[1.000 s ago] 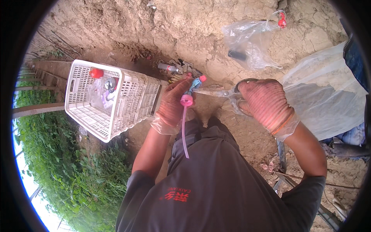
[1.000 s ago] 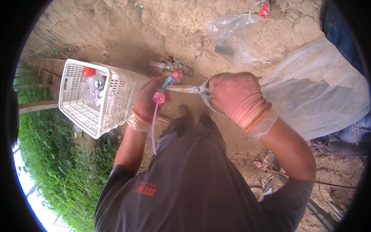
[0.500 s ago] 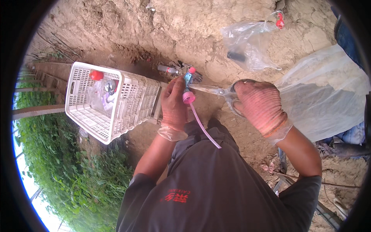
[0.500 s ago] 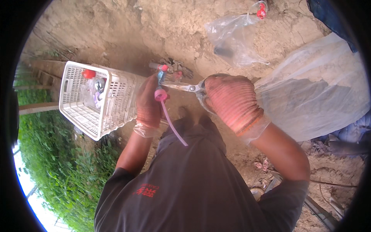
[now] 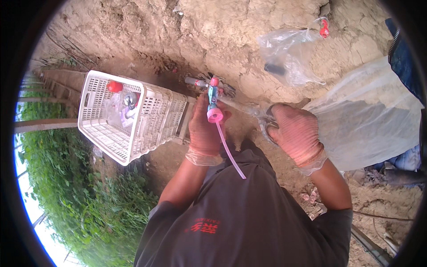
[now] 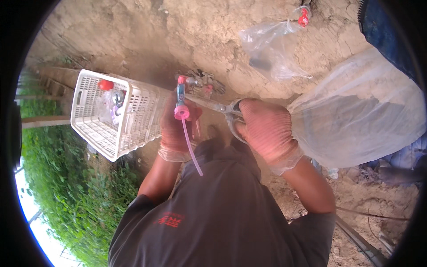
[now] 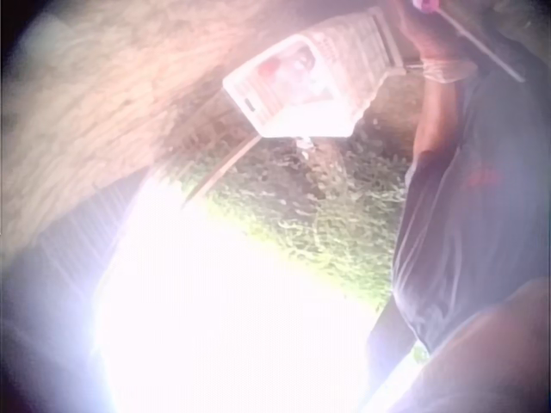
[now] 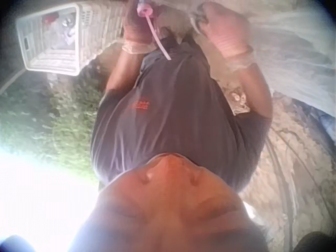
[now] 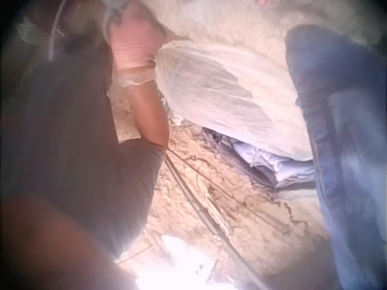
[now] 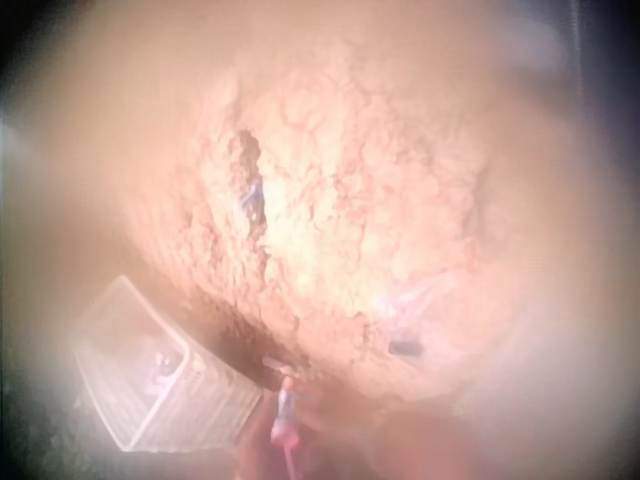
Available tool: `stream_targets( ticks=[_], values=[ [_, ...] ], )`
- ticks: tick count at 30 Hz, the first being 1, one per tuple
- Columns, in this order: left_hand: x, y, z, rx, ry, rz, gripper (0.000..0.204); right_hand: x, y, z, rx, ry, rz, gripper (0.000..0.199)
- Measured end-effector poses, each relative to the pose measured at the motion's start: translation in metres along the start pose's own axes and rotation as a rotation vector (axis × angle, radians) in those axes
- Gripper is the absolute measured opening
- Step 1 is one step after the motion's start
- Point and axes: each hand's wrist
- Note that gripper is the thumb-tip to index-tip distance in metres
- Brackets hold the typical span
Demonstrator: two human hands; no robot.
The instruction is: The person receives a red plastic bottle cap and places it into a white basket. They then use pliers and scissors to cut and trim a pink plastic tube attached to a small irrigation valve, repeatedly adjusting and inspecting the components. The person places the modified parts into the basket and continues handling the tools and components.
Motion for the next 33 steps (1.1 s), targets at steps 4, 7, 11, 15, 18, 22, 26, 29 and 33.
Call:
stream_targets(
  ticks=[4,7,11,15,18,22,26,29,33],
  values=[
    [-0.003,-0.005,0.002,0.279,-0.087,0.087,0.039,0.002,0.005,0.003,-0.098,0.02,-0.078,0.03],
    [-0.007,-0.009,0.004,0.413,-0.124,0.113,0.037,0.007,0.015,-0.007,-0.125,-0.031,-0.124,0.031],
    [-0.012,-0.017,0.001,0.67,-0.254,0.186,0.051,0.008,0.018,-0.004,-0.179,0.017,-0.106,0.032],
    [-0.02,-0.017,0.009,0.713,-0.173,0.169,0.055,0.009,0.025,-0.004,-0.221,0.061,-0.113,0.034],
    [-0.02,-0.017,0.011,0.776,-0.162,0.157,0.057,0.009,0.03,-0.005,-0.282,0.092,-0.132,0.034],
    [-0.015,-0.005,0.002,0.672,-0.217,0.059,0.055,0.012,0.036,-0.012,-0.386,0.043,-0.195,0.034],
    [-0.018,-0.014,0.008,0.935,-0.286,0.097,0.048,0.011,0.042,-0.015,-0.382,0.083,-0.185,0.029],
    [-0.025,-0.025,0.009,1.096,-0.424,0.177,0.04,0.009,0.046,-0.018,-0.367,0.142,-0.14,0.019],
    [-0.023,-0.027,0.006,1.11,-0.586,0.245,0.036,0.007,0.048,-0.021,-0.332,0.171,-0.133,0.017]
  ],
)
Point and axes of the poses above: each hand's wrist, its own x-axis towards the middle knuckle, its own y-axis out of the back of the hand, z = x × y, and after that the axes turned 13 degrees about x, right-handed
